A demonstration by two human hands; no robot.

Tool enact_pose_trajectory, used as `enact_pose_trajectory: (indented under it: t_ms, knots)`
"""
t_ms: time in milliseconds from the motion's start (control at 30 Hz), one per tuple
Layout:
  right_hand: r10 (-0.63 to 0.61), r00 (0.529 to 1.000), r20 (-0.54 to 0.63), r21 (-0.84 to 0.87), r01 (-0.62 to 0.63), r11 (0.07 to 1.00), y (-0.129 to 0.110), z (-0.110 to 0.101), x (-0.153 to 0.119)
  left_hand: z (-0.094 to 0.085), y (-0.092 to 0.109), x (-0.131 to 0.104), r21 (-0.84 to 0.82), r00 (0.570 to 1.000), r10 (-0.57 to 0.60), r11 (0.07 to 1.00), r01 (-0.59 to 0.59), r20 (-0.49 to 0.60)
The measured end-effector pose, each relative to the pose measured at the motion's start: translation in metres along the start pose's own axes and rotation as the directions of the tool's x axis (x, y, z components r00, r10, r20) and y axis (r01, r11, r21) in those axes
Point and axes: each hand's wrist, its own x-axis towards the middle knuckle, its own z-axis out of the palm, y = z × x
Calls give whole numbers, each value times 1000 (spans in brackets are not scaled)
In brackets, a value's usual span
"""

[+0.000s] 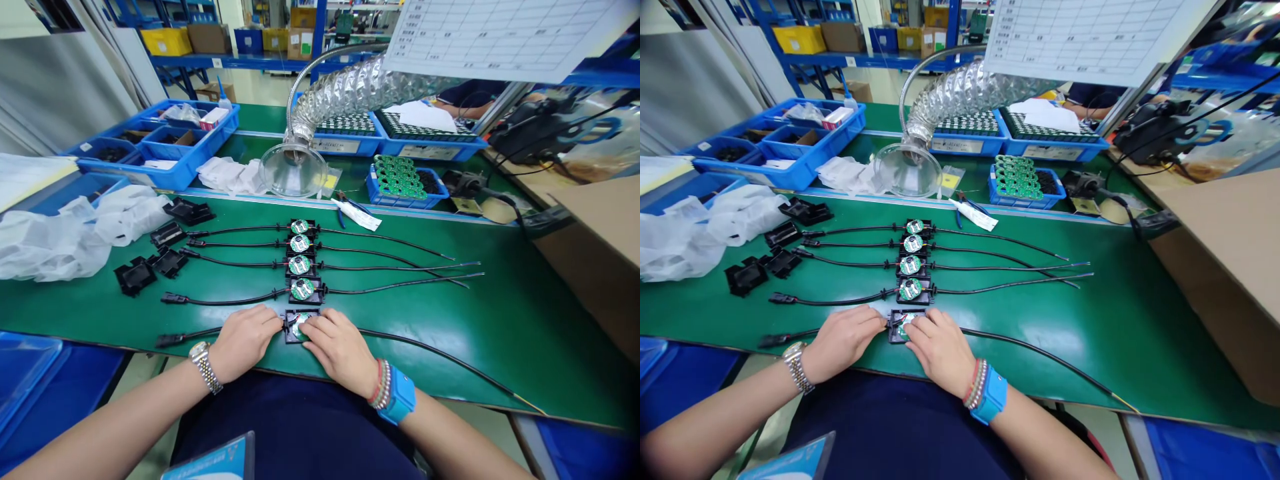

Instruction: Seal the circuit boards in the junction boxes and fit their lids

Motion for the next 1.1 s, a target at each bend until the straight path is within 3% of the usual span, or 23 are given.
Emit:
enact_pose_trajectory:
  t_ms: [233,467,567,667,800,1000,1100]
  knots:
    - [44,996,81,-27,-42,999,-4,-3,5,2,-9,7,-84,996,63,995,-57,71]
    - [60,995,82,-88,-53,995,-9,-3,10,9,1,6,89,985,149,984,-156,87]
    - [64,996,56,-25,-62,998,-8,-2,9,8,-1,4,61,990,74,995,-81,120]
    - [71,997,20,174,-73,982,-2,-2,3,1,-7,-1,-62,990,-26,998,34,139]
    - [94,995,-33,330,-78,941,6,-8,-11,-5,-5,-7,-141,994,-38,989,51,99]
    - [195,977,-81,293,-164,942,17,-9,-21,8,9,2,-88,996,25,996,-17,90]
    - [154,980,-128,245,-119,962,23,-1,-20,15,12,8,-107,996,40,994,-32,78]
